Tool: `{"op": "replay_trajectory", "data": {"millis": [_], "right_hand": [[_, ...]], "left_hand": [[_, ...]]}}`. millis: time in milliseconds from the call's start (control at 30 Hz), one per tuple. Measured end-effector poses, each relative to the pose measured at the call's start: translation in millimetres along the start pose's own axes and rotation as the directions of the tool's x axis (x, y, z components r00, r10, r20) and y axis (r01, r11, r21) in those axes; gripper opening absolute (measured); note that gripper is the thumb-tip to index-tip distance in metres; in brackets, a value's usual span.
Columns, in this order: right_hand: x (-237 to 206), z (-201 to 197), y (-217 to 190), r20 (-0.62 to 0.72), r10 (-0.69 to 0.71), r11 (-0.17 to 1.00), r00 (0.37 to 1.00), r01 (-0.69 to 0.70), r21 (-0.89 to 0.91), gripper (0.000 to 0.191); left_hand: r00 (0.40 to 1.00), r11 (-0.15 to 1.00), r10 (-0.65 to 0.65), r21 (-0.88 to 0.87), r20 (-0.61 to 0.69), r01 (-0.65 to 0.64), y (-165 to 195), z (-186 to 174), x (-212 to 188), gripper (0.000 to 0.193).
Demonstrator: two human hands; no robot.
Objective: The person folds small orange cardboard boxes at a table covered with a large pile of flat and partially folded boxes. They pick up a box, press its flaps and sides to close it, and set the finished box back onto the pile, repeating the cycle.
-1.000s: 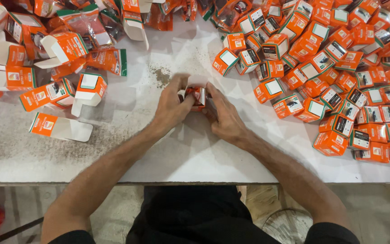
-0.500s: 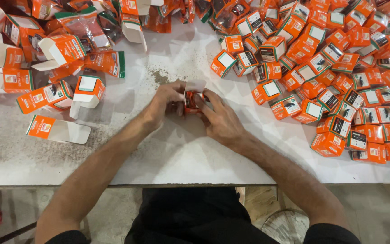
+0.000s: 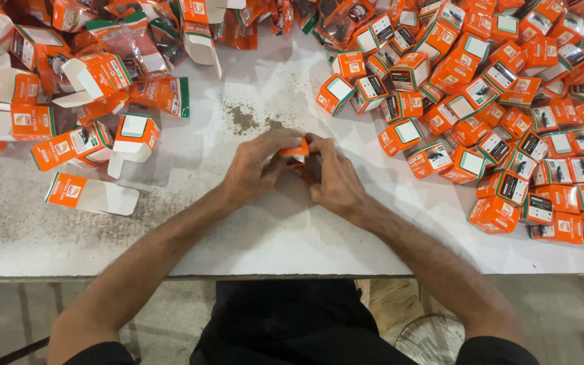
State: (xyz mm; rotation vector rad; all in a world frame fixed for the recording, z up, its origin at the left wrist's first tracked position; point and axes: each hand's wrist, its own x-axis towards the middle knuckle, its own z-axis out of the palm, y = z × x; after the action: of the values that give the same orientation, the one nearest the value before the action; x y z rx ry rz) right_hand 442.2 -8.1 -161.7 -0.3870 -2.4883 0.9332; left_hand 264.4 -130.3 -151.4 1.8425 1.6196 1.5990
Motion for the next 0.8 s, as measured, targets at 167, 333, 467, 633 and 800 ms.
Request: {"op": "replay_trajectory", "data": {"millis": [167, 333, 467, 633, 800], "right_hand": [[-2.5, 0.0, 1.9, 0.042, 0.119, 0.992, 0.992, -0.121, 0.040, 0.059], [0.2, -1.1, -0.4, 0.017, 0.034, 0.998, 0.999, -0.035, 0.045, 0.062], [-0.6, -3.3, -2.4, 0.013, -0.016, 0.997, 1.000, 0.015, 0.075, 0.056], [-1.6, -0.6, 2.7, 0.012, -0.176, 0.980, 0.984, 0.177, -0.087, 0.048], [9.0, -17.2, 12.4, -0.085, -0.316, 0.907, 0.945, 0.275, -0.320, 0.032]], "left_hand": [[0.976, 0.960, 0.168, 0.203, 0.136, -0.193, -0.2, -8.2, -7.5, 0.037], [0.992, 0.990, 0.098, 0.096, 0.084, -0.106, -6.4, -3.5, -7.8, 0.023], [0.976, 0.956, 0.160, 0.224, 0.145, -0.190, -7.6, -4.4, -11.8, 0.020], [0.945, 0.866, 0.174, 0.414, 0.276, -0.280, -2.7, -12.6, -16.9, 0.030], [0.980, 0.756, 0.109, 0.627, 0.164, -0.189, 11.0, -37.2, -39.1, 0.045]]}}
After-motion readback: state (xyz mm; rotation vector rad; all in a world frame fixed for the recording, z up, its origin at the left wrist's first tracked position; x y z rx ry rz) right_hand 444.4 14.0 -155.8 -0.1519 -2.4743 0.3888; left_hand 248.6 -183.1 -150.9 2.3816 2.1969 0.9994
